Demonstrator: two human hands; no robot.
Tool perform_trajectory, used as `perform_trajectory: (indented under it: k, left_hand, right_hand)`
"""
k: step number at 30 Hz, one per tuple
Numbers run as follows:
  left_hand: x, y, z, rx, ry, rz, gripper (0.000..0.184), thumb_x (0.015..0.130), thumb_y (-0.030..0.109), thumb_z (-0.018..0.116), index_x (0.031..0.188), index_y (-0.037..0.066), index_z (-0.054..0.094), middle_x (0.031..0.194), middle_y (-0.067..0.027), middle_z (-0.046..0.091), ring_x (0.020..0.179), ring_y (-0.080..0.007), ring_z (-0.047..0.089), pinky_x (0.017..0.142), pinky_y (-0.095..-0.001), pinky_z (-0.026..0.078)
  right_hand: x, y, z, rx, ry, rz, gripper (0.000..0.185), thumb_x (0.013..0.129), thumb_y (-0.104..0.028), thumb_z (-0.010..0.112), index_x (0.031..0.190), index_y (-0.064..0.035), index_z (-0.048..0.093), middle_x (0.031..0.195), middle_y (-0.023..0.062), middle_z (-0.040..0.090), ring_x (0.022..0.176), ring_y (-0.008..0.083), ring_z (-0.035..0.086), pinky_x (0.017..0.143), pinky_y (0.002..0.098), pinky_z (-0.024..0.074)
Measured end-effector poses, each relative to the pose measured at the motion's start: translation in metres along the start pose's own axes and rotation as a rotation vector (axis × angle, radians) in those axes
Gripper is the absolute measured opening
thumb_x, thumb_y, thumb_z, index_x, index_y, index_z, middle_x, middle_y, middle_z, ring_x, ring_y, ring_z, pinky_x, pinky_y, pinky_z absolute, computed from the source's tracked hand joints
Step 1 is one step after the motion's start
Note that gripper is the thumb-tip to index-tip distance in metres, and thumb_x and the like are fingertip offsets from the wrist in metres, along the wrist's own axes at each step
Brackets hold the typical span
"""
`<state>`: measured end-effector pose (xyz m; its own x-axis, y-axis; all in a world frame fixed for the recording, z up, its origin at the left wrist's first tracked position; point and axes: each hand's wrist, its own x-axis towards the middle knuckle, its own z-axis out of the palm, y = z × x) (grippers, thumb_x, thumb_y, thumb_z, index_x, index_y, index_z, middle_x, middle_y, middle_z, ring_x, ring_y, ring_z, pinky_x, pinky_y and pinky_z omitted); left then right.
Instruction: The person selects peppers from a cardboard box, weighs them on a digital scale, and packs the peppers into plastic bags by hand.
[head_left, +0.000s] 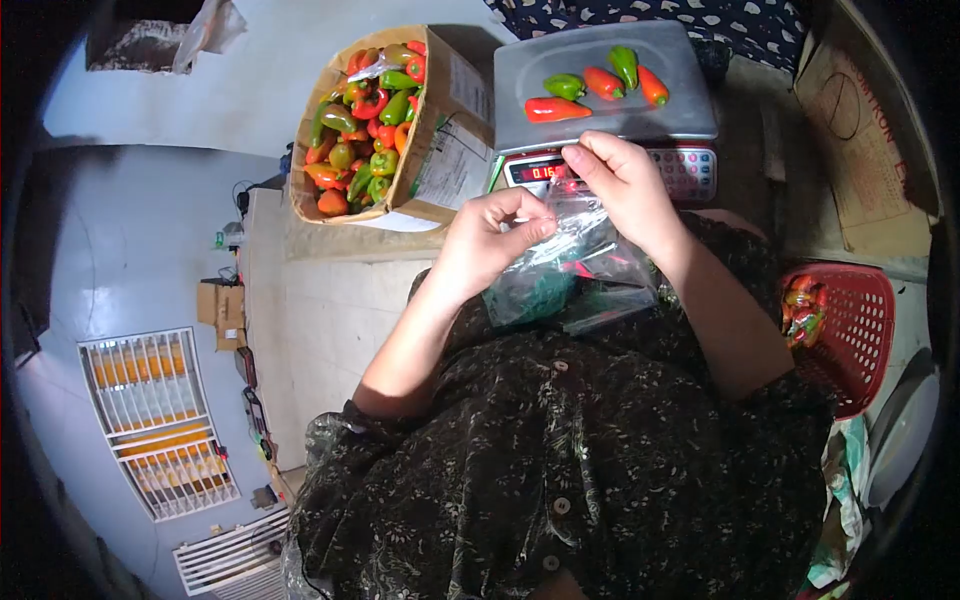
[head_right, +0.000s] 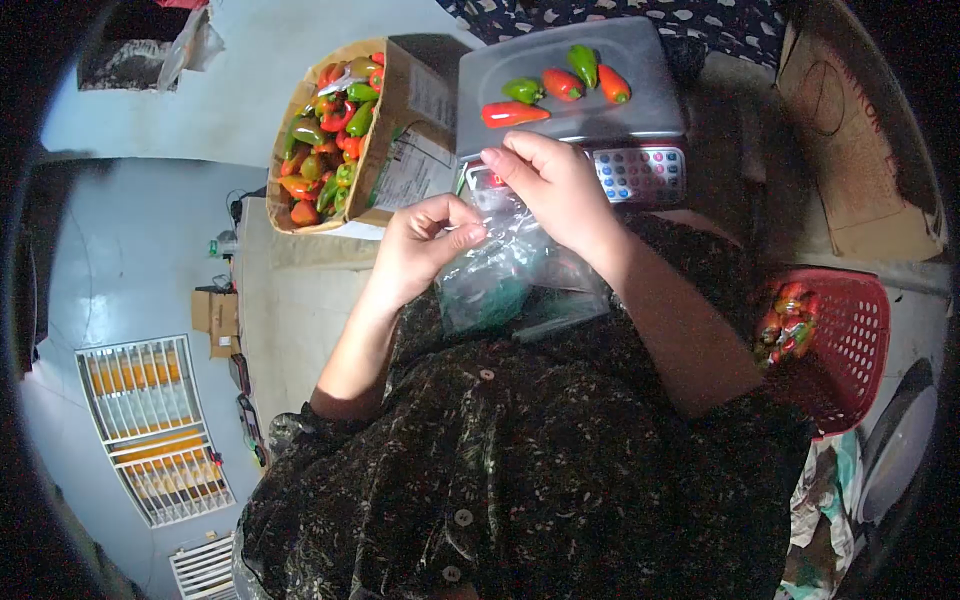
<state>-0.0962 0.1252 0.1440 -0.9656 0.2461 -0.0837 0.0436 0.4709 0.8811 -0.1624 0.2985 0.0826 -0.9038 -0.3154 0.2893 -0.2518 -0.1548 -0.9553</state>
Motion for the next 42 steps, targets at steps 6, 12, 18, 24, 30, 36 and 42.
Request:
perform_trajectory:
  k: [6, 12, 18, 24, 30, 36, 42]
  left_hand:
    - [0.003, -0.003, 0.016, -0.089, 0.183, -0.043, 0.021, 0.090, 0.017, 0.062, 0.073, 0.004, 0.060, 0.063, 0.0059, 0.053, 0.061, -0.0023, 0.045, 0.054, -0.0199, 0.036]
    - [-0.005, 0.006, 0.000, -0.105, 0.087, -0.105, 0.019, 0.091, 0.018, 0.060, 0.078, 0.004, 0.060, 0.068, 0.0057, 0.055, 0.063, -0.0023, 0.047, 0.057, -0.0183, 0.037]
    - [-0.002, -0.004, 0.004, -0.079, 0.098, -0.041, 0.015, 0.091, 0.016, 0.060, 0.081, 0.004, 0.061, 0.069, 0.0052, 0.055, 0.065, -0.0023, 0.047, 0.059, -0.0180, 0.037]
    - [-0.005, -0.005, -0.006, -0.041, 0.007, -0.065, 0.011, 0.089, 0.011, 0.061, 0.082, 0.003, 0.060, 0.072, 0.0040, 0.055, 0.069, -0.0037, 0.049, 0.065, -0.0186, 0.040]
    - [-0.006, -0.009, -0.005, -0.038, -0.007, -0.059, 0.015, 0.091, 0.014, 0.060, 0.081, 0.003, 0.059, 0.075, 0.0030, 0.057, 0.071, -0.0044, 0.050, 0.068, -0.0197, 0.040]
    - [-0.004, -0.002, -0.001, -0.090, 0.063, -0.095, 0.014, 0.090, 0.014, 0.062, 0.082, 0.003, 0.059, 0.077, 0.0024, 0.058, 0.072, -0.0038, 0.050, 0.067, -0.0195, 0.041]
    - [-0.006, -0.019, -0.009, -0.096, 0.246, -0.081, 0.012, 0.088, 0.011, 0.063, 0.080, 0.003, 0.058, 0.075, 0.0024, 0.057, 0.071, -0.0041, 0.049, 0.066, -0.0205, 0.041]
  right_hand:
    - [0.000, -0.002, 0.000, -0.005, 0.065, -0.033, 0.027, 0.091, -0.023, 0.059, 0.078, 0.0006, 0.054, 0.059, 0.0038, 0.049, 0.058, 0.0066, 0.039, 0.053, 0.0264, 0.0375]
    - [-0.004, -0.006, 0.006, 0.066, 0.010, -0.019, 0.023, 0.090, -0.022, 0.061, 0.081, -0.0011, 0.058, 0.062, -0.0001, 0.053, 0.059, 0.0049, 0.043, 0.054, 0.0245, 0.0386]
    - [-0.005, 0.000, 0.002, 0.192, -0.273, 0.080, 0.018, 0.087, -0.019, 0.065, 0.085, -0.0012, 0.062, 0.070, -0.0026, 0.058, 0.066, 0.0027, 0.049, 0.059, 0.0224, 0.0415]
    - [-0.005, 0.006, 0.006, 0.255, -0.289, 0.023, 0.017, 0.087, -0.017, 0.064, 0.083, 0.0003, 0.062, 0.070, -0.0008, 0.059, 0.066, 0.0038, 0.048, 0.059, 0.0236, 0.0420]
    - [-0.003, 0.005, 0.002, 0.034, -0.265, -0.032, 0.021, 0.087, -0.016, 0.062, 0.074, 0.0004, 0.058, 0.060, 0.0017, 0.052, 0.059, 0.0060, 0.043, 0.054, 0.0263, 0.0381]
    - [-0.006, 0.001, 0.006, 0.013, -0.154, 0.047, 0.023, 0.083, -0.020, 0.066, 0.071, -0.0022, 0.058, 0.062, 0.0053, 0.052, 0.060, 0.0142, 0.050, 0.059, 0.0316, 0.0405]
    - [-0.018, -0.038, 0.011, -0.604, 0.207, -0.304, 0.019, 0.075, -0.025, 0.069, 0.068, -0.0118, 0.058, 0.076, 0.0006, 0.054, 0.078, 0.0237, 0.056, 0.072, 0.0390, 0.0332]
